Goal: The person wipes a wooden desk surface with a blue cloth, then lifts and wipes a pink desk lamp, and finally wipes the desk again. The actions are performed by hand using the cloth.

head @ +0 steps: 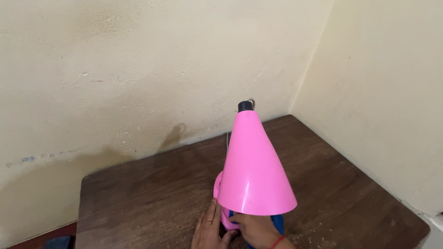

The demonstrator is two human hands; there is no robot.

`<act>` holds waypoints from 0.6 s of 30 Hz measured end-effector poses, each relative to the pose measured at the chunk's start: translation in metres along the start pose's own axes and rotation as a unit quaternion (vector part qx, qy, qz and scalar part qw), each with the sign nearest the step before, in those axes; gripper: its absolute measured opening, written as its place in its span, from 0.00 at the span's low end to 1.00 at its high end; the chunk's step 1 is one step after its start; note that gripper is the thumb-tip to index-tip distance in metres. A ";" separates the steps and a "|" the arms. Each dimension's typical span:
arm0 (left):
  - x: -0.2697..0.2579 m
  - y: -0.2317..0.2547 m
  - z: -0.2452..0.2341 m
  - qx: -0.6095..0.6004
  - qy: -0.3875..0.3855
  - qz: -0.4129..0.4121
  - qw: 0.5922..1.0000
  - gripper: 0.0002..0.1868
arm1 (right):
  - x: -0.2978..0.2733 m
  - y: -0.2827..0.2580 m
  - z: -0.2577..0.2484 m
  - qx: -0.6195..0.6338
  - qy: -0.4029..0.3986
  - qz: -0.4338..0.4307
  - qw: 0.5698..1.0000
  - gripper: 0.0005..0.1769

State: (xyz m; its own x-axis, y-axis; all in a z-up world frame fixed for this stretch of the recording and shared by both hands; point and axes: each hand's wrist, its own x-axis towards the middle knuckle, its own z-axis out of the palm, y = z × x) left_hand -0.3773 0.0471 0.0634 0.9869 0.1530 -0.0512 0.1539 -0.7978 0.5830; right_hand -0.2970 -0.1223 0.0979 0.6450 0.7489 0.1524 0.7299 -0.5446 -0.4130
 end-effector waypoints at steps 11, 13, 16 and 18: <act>-0.002 0.003 -0.003 0.008 -0.002 0.009 1.000 0.60 | -0.011 0.001 -0.010 -0.084 0.138 0.021 0.987 0.14; -0.001 0.003 -0.003 0.012 -0.018 -0.008 1.000 0.60 | -0.015 0.005 -0.009 -0.053 0.034 0.044 0.997 0.13; -0.003 0.002 0.001 0.010 0.016 0.024 1.000 0.61 | -0.006 0.021 -0.006 0.026 -0.099 0.151 0.983 0.12; -0.002 0.000 0.002 0.012 0.009 0.010 1.000 0.61 | 0.012 0.024 0.008 0.111 0.064 0.148 0.981 0.12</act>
State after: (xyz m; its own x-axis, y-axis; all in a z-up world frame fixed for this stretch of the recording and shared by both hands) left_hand -0.3787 0.0454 0.0616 0.9888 0.1472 -0.0256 0.1359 -0.8141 0.5647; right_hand -0.2740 -0.1234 0.0822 0.8551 0.5084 0.1018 0.4479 -0.6254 -0.6390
